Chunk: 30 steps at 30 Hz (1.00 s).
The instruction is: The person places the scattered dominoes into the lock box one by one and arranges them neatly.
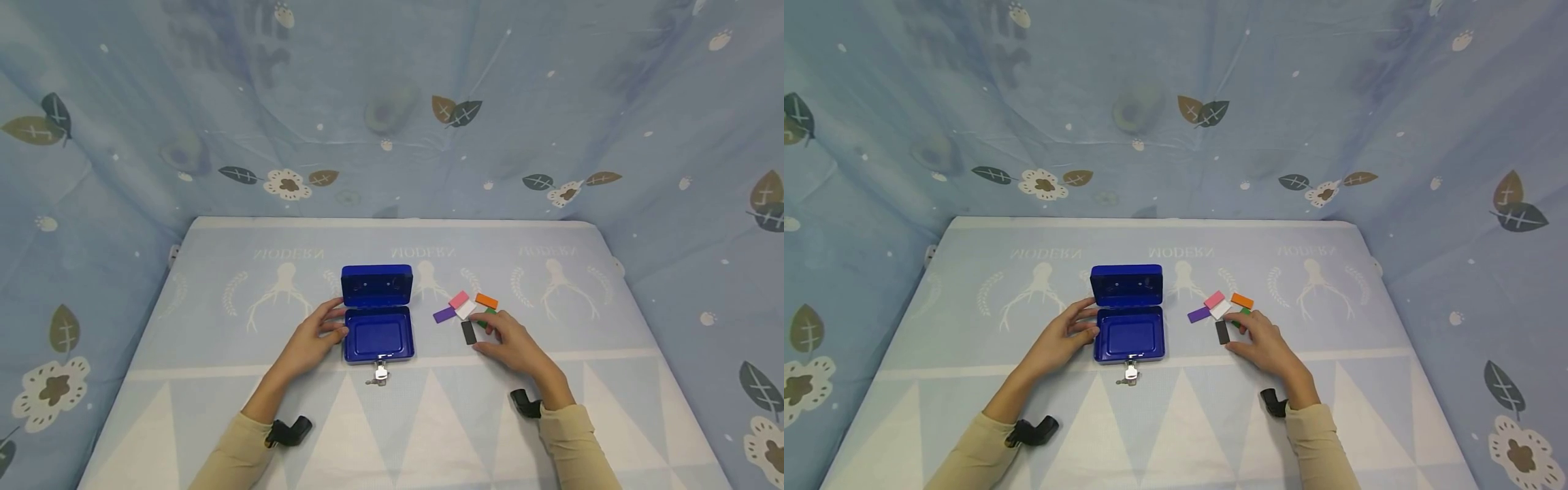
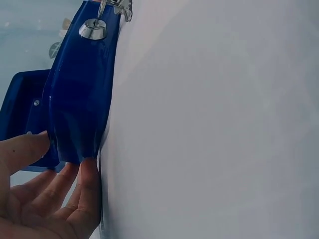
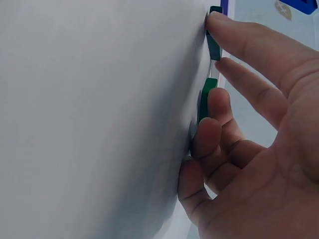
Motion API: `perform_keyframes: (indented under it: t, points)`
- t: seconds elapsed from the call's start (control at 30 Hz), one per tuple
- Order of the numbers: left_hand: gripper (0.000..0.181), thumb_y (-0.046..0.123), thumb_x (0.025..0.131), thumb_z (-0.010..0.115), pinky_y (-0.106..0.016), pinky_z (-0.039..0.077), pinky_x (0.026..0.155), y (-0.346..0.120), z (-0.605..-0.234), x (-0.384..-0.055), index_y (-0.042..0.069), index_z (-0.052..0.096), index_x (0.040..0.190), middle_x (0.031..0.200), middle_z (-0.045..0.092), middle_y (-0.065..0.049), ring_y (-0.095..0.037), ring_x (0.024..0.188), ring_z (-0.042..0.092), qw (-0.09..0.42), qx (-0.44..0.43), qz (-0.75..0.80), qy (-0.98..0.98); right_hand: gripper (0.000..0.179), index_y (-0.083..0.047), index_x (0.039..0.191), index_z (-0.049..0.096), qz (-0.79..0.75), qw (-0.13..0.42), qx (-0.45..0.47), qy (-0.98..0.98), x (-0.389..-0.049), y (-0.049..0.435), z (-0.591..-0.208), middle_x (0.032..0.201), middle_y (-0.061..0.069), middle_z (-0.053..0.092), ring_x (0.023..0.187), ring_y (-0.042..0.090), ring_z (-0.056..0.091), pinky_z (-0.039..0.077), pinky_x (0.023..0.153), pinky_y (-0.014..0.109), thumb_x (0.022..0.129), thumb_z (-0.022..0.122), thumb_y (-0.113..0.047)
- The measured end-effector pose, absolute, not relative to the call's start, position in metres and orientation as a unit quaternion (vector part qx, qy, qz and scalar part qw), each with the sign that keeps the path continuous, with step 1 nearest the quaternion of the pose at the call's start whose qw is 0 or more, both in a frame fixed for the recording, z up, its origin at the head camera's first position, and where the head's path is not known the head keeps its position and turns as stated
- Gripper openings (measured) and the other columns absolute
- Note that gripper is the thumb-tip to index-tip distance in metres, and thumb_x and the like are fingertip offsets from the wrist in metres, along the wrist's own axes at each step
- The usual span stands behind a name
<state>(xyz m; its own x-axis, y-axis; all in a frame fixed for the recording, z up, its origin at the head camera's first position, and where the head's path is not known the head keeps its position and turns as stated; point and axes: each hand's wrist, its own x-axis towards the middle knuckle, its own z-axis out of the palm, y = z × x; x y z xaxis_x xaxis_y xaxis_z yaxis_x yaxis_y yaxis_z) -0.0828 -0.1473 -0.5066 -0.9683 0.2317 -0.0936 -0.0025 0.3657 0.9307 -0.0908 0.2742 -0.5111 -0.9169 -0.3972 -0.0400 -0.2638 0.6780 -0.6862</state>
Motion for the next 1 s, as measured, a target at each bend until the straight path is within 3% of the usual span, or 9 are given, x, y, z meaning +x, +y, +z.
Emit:
perform_keyframes:
  t: [1.0]
  points:
    - [0.061,0.006,0.097,0.065,-0.052,0.046,0.099,-0.1465,-0.5081,-0.083,0.01,0.04,0.152,0.138,0.057,-0.018,-0.031,0.115,0.063,0.108,0.072,0.556,0.821,0.046,-0.011,0.127,0.066,-0.362,0.075,-0.189,0.909,-0.0917,0.2728,-0.5104,0.091,0.003,0.053,0.076,0.021,0.044,0.037,0.066,0.03,0.084,0.082,-0.015]
